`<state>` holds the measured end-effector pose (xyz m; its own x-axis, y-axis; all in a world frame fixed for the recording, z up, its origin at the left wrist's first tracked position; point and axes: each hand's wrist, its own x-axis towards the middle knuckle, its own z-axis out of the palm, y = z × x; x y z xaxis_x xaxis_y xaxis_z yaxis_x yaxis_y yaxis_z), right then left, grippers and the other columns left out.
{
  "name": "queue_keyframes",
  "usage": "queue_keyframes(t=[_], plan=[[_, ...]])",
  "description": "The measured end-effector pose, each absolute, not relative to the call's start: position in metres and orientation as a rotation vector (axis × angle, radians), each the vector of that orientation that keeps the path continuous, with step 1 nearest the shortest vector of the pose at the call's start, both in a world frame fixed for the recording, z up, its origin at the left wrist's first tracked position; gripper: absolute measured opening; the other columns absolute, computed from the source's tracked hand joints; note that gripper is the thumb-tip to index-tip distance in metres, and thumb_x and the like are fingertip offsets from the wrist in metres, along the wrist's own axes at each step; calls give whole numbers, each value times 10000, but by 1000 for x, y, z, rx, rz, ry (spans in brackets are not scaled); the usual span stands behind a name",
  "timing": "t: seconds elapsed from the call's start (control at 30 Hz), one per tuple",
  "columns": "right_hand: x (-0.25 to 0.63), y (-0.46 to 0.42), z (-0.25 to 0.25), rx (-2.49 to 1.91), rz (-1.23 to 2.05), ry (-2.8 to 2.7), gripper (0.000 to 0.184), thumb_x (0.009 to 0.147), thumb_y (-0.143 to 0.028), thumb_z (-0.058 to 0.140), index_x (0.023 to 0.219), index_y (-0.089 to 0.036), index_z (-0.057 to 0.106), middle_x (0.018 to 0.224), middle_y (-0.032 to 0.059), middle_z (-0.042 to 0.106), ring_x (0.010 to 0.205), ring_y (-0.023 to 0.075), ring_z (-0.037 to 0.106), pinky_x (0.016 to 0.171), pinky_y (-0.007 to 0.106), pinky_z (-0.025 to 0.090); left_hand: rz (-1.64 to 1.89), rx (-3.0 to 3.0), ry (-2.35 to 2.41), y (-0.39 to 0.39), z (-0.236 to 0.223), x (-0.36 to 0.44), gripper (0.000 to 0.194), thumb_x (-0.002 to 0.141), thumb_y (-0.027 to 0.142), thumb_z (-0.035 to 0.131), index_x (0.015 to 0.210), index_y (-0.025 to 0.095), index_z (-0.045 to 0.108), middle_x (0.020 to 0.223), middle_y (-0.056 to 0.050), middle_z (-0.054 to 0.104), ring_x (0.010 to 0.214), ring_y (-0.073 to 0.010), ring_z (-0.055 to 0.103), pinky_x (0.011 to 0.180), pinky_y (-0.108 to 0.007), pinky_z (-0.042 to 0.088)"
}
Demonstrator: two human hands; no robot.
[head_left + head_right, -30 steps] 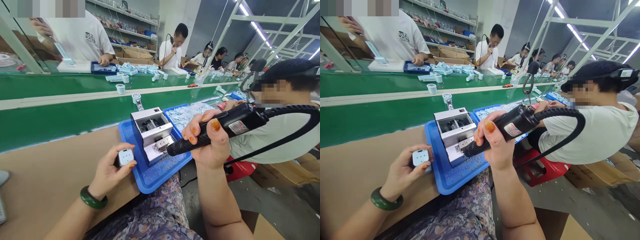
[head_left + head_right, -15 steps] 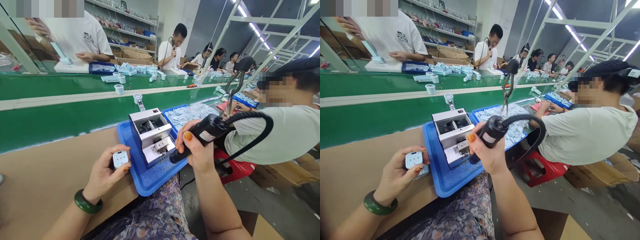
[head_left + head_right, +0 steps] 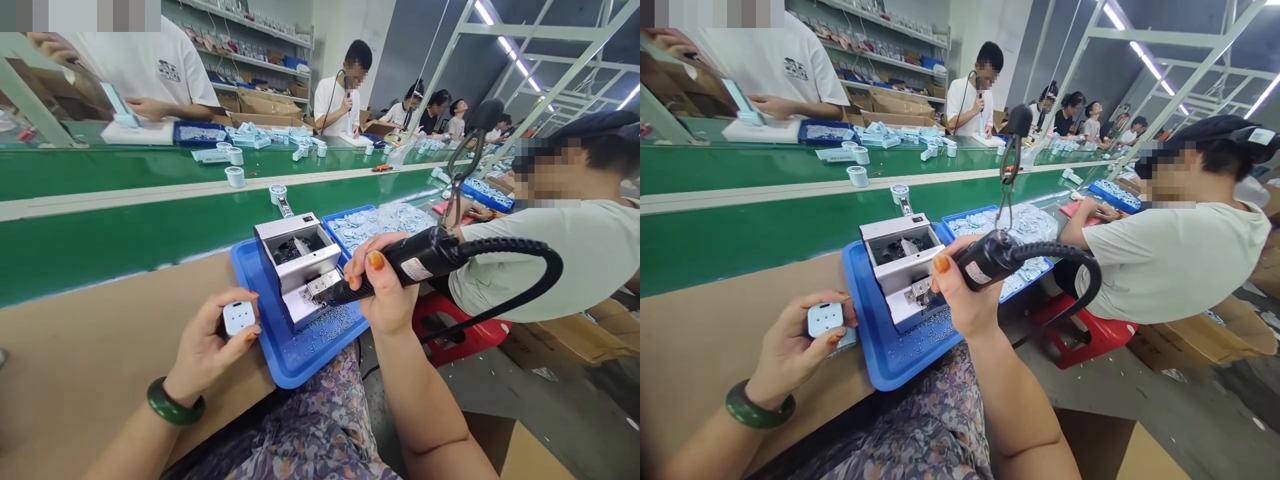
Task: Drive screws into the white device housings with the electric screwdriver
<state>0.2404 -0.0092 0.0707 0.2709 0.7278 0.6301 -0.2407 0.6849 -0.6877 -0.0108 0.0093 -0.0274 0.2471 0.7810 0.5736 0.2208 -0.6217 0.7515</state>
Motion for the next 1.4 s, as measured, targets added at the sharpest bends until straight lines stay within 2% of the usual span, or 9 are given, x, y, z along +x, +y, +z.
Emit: queue_keyframes(t=[0.17, 0.37, 0.53, 0.7, 1.03, 1.23, 1.4], plan=[[236, -6, 70, -565, 698, -1137, 182, 924, -301, 832, 901, -241, 662, 653, -88, 624, 493, 77, 549, 508, 240, 470, 1404, 2021, 854, 10, -30, -11, 255, 1009, 427, 717, 1184, 256, 648, 868, 9, 704, 653, -162, 710, 595, -257, 622], [242, -13, 75, -674, 836, -1212, 198, 945, -323, 817, 861, -220, 671, 617, -81, 610, 490, 74, 554, 511, 233, 463, 1401, 2028, 838, 13, -35, -15, 255, 1011, 402, 717, 1210, 261, 644, 886, 2, 713, 660, -162, 715, 605, -250, 620], [246, -28, 95, -534, 817, -1014, 214, 898, -320, 827, 828, -228, 647, 637, -85, 610, 462, 59, 542, 524, 224, 490, 1341, 2052, 873, 11, -36, -12, 279, 986, 393, 740, 1212, 251, 659, 897, -7, 721, 676, -165, 713, 627, -256, 604], [245, -34, 114, -500, 847, -931, 311, 833, -416, 850, 805, -248, 590, 608, -97, 580, 410, 63, 473, 482, 230, 462, 1317, 2037, 895, 8, -33, -9, 283, 975, 408, 744, 1176, 222, 672, 942, -43, 732, 706, -170, 708, 646, -266, 588], [229, -35, 114, -421, 908, -897, 273, 851, -415, 792, 822, -258, 571, 608, -97, 514, 402, 68, 393, 492, 254, 445, 1186, 2193, 881, -2, -22, 8, 312, 938, 476, 781, 1108, 223, 716, 947, -60, 789, 775, -201, 736, 734, -291, 594], [221, -42, 120, -467, 851, -996, 324, 840, -474, 848, 847, -264, 602, 730, -64, 641, 408, 75, 478, 491, 294, 477, 1202, 2243, 866, -2, -19, 9, 293, 974, 469, 739, 1124, 222, 696, 972, -55, 782, 772, -189, 727, 729, -274, 577], [221, -41, 119, -420, 901, -972, 266, 856, -425, 837, 851, -258, 630, 705, -66, 648, 420, 74, 487, 504, 281, 481, 1161, 2198, 871, -2, -19, 6, 305, 969, 484, 711, 1115, 216, 697, 937, -65, 767, 758, -196, 706, 719, -289, 577]])
